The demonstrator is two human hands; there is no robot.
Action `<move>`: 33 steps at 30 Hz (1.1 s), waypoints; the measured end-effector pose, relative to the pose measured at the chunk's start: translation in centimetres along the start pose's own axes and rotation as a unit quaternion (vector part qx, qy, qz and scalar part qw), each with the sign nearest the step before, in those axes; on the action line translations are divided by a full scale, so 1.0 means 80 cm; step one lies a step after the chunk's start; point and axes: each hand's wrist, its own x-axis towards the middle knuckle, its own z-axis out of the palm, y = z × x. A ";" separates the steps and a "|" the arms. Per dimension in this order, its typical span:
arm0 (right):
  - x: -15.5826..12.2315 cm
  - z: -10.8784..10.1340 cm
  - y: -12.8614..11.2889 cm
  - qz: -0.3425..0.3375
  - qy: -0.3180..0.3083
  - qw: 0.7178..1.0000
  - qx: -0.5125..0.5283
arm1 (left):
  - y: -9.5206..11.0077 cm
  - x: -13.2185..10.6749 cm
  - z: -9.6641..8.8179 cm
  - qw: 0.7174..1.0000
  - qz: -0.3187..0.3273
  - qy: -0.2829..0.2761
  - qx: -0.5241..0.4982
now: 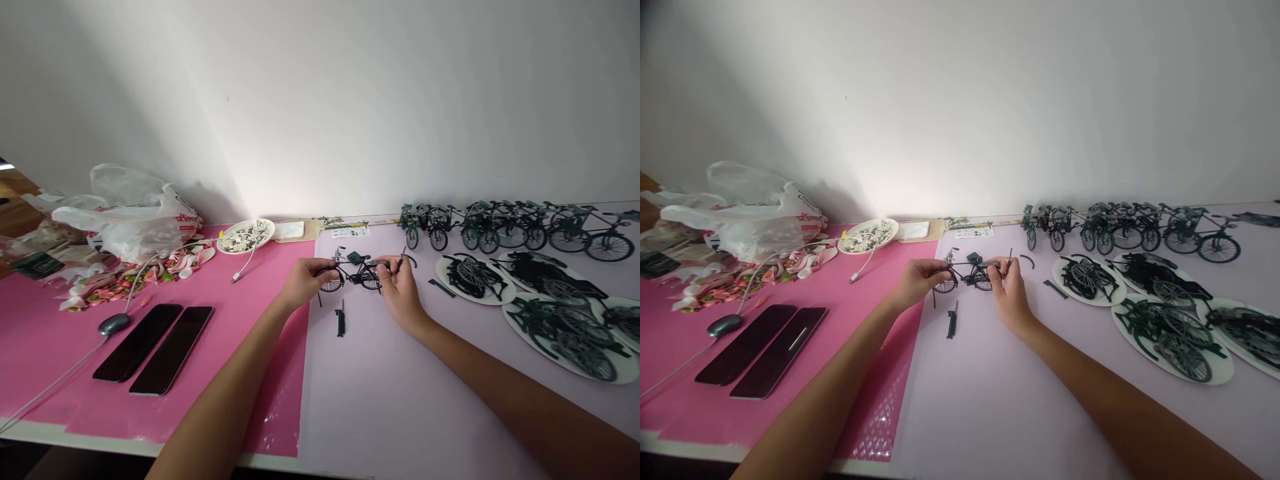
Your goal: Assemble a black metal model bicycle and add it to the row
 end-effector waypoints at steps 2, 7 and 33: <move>-0.001 0.001 0.002 0.008 -0.002 1.000 0.008 | -0.004 0.003 -0.001 0.999 0.014 0.044 -0.003; -0.001 0.001 0.002 0.024 0.000 0.999 0.026 | -0.013 0.010 -0.006 0.994 0.021 0.100 -0.026; 0.005 -0.005 0.007 0.020 0.084 0.996 -0.013 | 0.027 -0.005 -0.010 0.999 -0.039 -0.030 0.022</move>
